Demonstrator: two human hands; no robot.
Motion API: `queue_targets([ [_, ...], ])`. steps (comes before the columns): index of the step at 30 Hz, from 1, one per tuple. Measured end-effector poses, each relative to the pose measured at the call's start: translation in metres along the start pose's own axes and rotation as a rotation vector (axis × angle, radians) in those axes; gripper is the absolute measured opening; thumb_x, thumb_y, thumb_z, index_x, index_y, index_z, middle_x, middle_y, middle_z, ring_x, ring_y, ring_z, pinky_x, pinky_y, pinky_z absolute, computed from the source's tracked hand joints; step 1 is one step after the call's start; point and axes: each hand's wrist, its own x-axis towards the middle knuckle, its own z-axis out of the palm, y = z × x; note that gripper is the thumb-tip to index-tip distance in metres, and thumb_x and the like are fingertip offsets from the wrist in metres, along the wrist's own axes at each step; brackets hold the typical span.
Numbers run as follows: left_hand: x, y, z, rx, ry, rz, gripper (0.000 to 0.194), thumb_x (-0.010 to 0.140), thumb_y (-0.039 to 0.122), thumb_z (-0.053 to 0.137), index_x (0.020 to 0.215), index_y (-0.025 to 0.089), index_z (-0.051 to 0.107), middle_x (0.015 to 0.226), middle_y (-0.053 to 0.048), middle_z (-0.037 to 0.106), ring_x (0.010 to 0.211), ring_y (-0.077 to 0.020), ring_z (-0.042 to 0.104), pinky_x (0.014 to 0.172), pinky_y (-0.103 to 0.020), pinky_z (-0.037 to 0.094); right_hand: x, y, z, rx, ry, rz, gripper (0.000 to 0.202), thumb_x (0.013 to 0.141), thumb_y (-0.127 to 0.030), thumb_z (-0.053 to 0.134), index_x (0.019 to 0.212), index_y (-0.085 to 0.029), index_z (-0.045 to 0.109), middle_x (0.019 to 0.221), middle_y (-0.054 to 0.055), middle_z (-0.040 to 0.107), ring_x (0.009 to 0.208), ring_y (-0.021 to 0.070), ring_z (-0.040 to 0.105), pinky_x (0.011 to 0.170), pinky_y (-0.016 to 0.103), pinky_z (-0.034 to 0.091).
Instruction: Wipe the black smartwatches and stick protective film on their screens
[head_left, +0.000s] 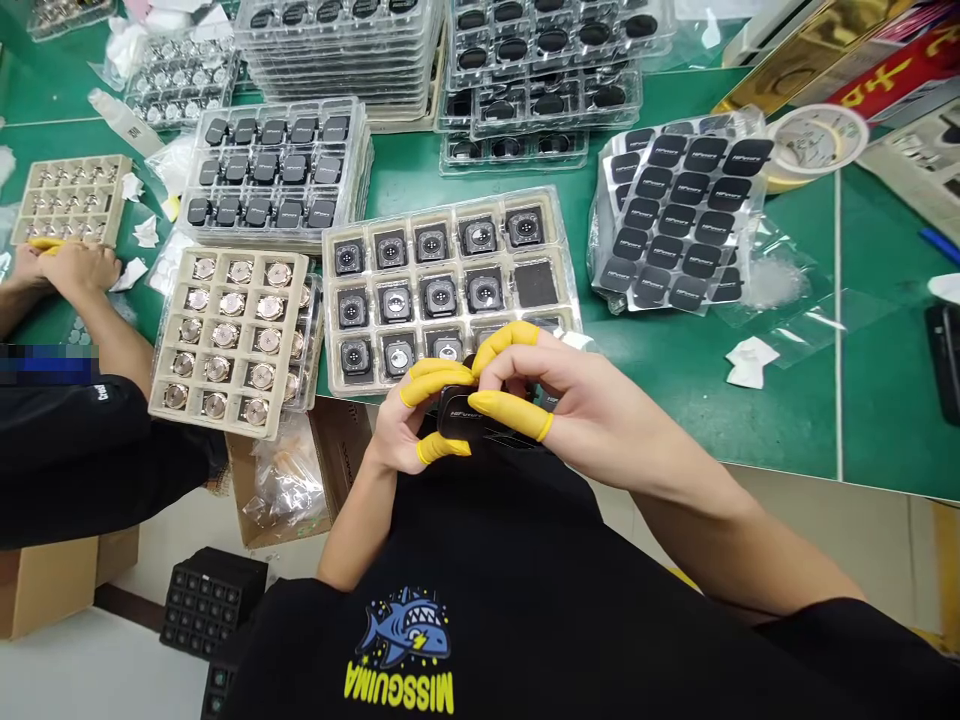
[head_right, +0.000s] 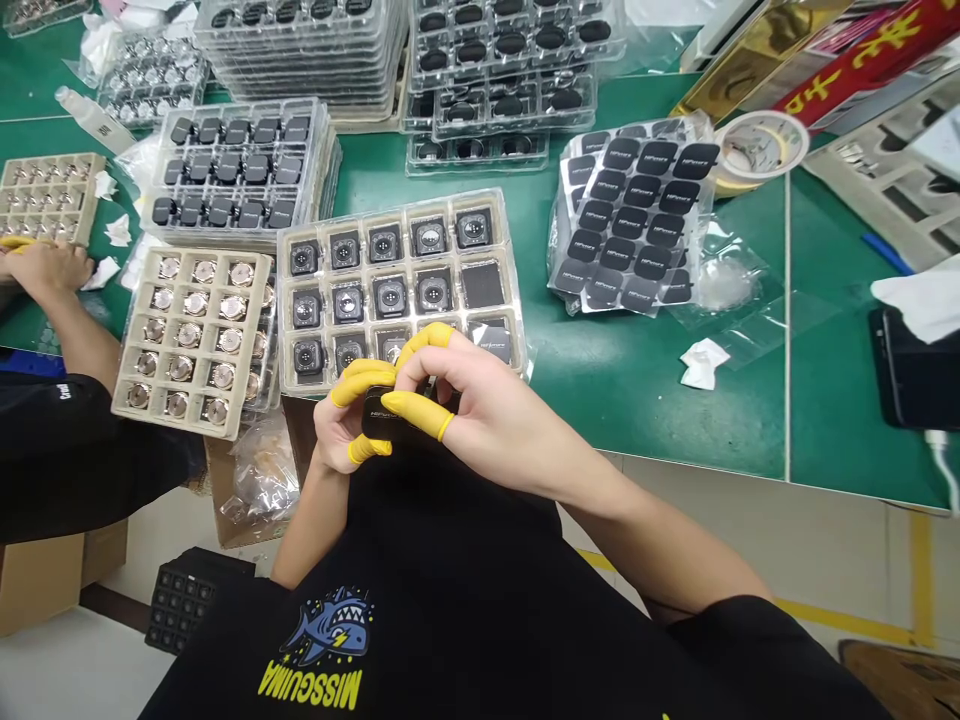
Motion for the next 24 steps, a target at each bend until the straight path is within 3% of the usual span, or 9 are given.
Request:
queue_targets([
  [13,-0.001,-0.002,0.000,-0.030,0.003,0.005,0.067,0.096,0.058,0.094,0.154,0.029,0.076,0.126,-0.011,0.081,0.116,-0.0294,0.078,0.101,-0.046,0.068,-0.001,0.001,0.000,-0.001,-0.009,-0.004,0.037,0.107,-0.056,0.085,0.089,-0.025,0.077,0.101,0.004,0.070,0.081,0.0172,0.059,0.070,0.032,0.051],
  [20,-0.001,-0.001,0.001,-0.040,-0.004,-0.007,0.067,0.096,0.058,0.095,0.154,0.029,0.077,0.126,-0.011,0.081,0.116,-0.0288,0.078,0.101,-0.045,0.067,-0.003,0.006,0.003,-0.043,0.013,-0.052,0.019,0.107,-0.031,0.079,0.089,-0.026,0.075,0.102,0.004,0.069,0.081,0.0179,0.059,0.070,0.033,0.049],
  [24,-0.001,-0.002,0.001,-0.040,-0.001,-0.004,0.068,0.095,0.059,0.096,0.153,0.028,0.077,0.128,-0.012,0.081,0.118,-0.0289,0.078,0.104,-0.045,0.067,-0.005,0.011,0.006,-0.128,0.047,-0.092,0.013,0.108,-0.025,0.074,0.095,-0.027,0.074,0.104,0.004,0.070,0.085,0.0196,0.060,0.072,0.034,0.050],
])
